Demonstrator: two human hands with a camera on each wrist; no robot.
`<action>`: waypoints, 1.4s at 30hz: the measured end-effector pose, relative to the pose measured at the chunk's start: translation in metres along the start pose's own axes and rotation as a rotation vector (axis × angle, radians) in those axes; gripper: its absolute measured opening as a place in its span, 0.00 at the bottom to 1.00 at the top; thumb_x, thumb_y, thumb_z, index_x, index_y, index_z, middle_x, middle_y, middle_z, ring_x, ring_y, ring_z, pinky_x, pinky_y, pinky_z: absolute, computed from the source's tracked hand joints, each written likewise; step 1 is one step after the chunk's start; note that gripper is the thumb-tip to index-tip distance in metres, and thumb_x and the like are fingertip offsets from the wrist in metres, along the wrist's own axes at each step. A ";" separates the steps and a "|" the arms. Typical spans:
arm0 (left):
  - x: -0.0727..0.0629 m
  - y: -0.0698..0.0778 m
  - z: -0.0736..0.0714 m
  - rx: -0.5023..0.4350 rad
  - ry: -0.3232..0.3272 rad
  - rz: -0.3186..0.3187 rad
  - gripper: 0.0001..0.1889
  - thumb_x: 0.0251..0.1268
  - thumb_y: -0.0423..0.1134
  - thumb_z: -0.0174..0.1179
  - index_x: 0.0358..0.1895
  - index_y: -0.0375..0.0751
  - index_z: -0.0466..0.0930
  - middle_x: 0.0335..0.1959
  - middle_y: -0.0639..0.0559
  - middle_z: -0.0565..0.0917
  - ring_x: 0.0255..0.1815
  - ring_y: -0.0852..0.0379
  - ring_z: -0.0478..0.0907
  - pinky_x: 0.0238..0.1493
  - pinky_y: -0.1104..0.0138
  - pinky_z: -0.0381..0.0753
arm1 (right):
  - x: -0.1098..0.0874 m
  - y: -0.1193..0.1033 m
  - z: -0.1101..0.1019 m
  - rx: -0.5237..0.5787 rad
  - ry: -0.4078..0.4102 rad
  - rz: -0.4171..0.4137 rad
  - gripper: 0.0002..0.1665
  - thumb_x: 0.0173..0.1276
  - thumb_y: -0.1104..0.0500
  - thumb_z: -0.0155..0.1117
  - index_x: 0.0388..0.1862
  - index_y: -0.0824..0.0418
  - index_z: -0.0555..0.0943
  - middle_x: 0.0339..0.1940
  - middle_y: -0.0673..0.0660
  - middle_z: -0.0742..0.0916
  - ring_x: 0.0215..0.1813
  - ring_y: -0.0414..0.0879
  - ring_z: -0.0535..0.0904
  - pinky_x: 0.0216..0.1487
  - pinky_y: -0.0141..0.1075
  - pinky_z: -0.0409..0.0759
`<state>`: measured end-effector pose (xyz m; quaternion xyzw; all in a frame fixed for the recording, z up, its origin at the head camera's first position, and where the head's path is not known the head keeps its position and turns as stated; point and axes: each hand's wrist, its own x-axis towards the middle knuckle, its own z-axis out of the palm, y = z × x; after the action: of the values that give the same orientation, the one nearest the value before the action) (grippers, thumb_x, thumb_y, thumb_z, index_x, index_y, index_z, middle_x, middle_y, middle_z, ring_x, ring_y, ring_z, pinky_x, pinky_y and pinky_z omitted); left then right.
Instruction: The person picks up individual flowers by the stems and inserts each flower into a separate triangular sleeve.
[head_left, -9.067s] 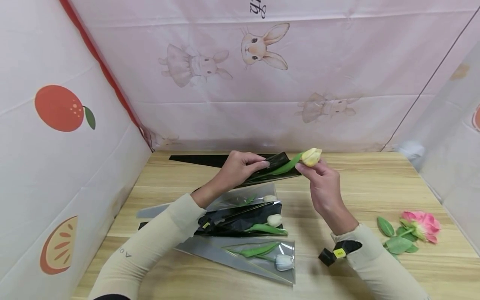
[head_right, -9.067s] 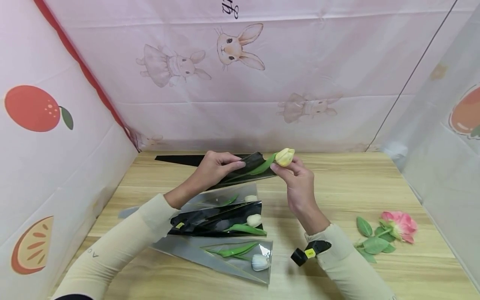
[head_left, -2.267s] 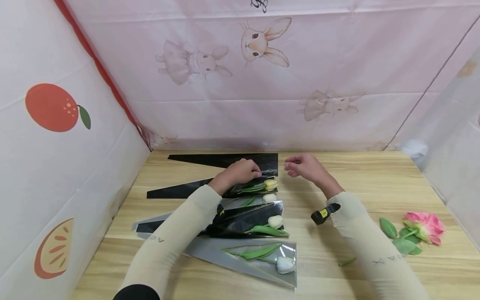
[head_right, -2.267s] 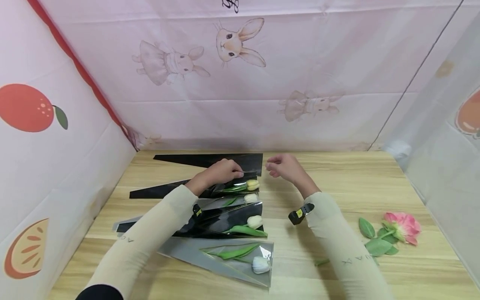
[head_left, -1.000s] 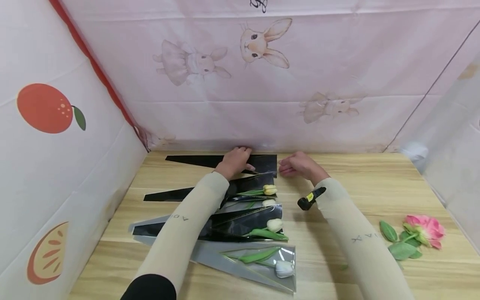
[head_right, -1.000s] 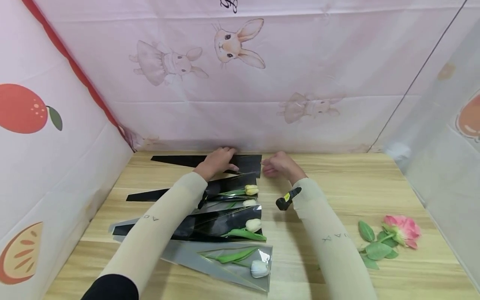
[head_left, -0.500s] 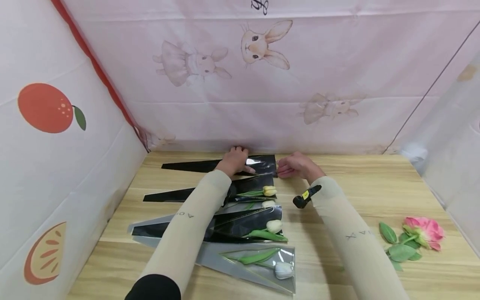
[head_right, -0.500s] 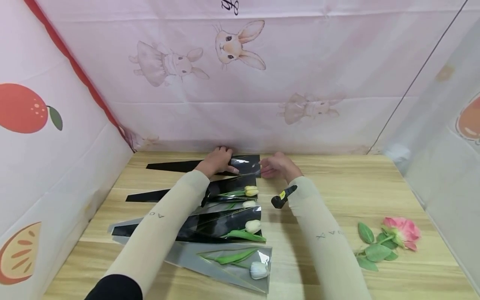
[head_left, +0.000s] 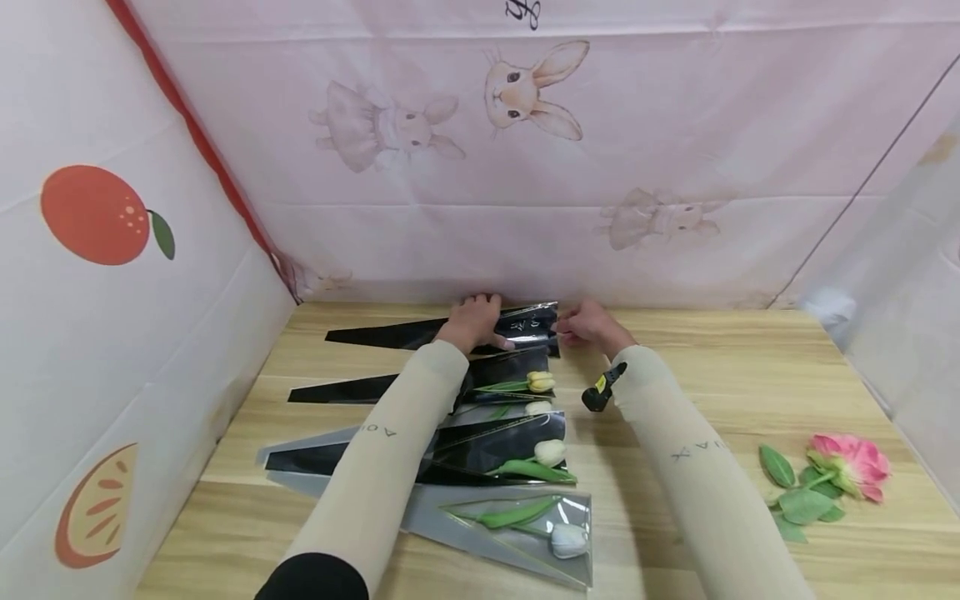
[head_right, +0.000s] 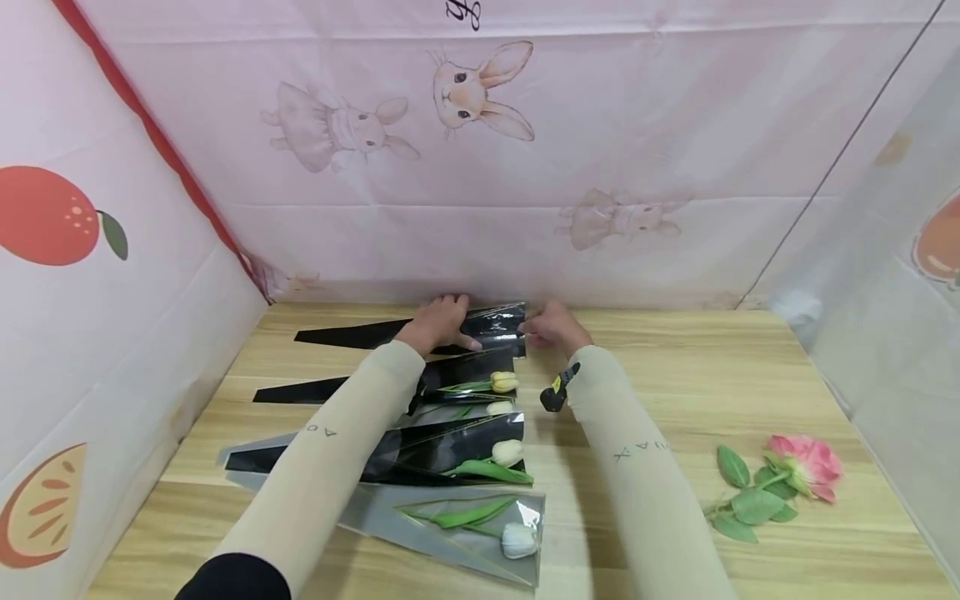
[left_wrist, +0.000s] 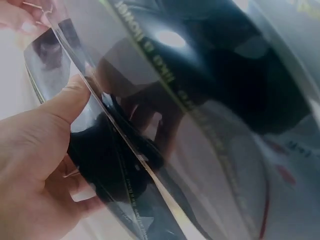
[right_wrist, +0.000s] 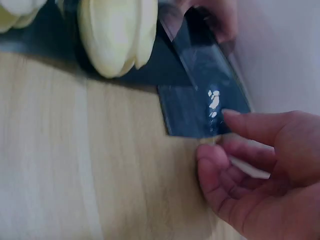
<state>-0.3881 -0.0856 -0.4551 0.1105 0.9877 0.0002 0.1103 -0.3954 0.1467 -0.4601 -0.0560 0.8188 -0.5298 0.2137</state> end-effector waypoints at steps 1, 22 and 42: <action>0.000 0.000 0.000 0.005 0.006 0.003 0.52 0.61 0.68 0.66 0.80 0.44 0.56 0.80 0.37 0.63 0.81 0.38 0.62 0.77 0.44 0.65 | 0.001 0.001 -0.001 -0.018 0.001 -0.004 0.14 0.75 0.69 0.62 0.52 0.81 0.80 0.24 0.52 0.80 0.27 0.40 0.75 0.33 0.31 0.78; -0.002 0.002 -0.005 -0.015 0.120 0.042 0.41 0.60 0.65 0.68 0.72 0.49 0.69 0.72 0.50 0.77 0.71 0.47 0.74 0.71 0.45 0.70 | 0.002 0.013 -0.007 -0.213 0.070 -0.162 0.14 0.75 0.58 0.67 0.37 0.70 0.85 0.25 0.53 0.82 0.29 0.43 0.75 0.33 0.32 0.74; -0.007 -0.001 -0.025 -0.391 0.273 0.202 0.19 0.67 0.53 0.69 0.55 0.48 0.87 0.55 0.52 0.89 0.56 0.52 0.85 0.62 0.55 0.81 | -0.007 -0.006 -0.011 -0.438 0.171 -0.480 0.18 0.71 0.57 0.72 0.26 0.69 0.83 0.20 0.48 0.76 0.27 0.41 0.67 0.31 0.34 0.65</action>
<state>-0.3873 -0.0871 -0.4288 0.1843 0.9586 0.2171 -0.0053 -0.3944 0.1554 -0.4488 -0.2473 0.8917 -0.3792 -0.0038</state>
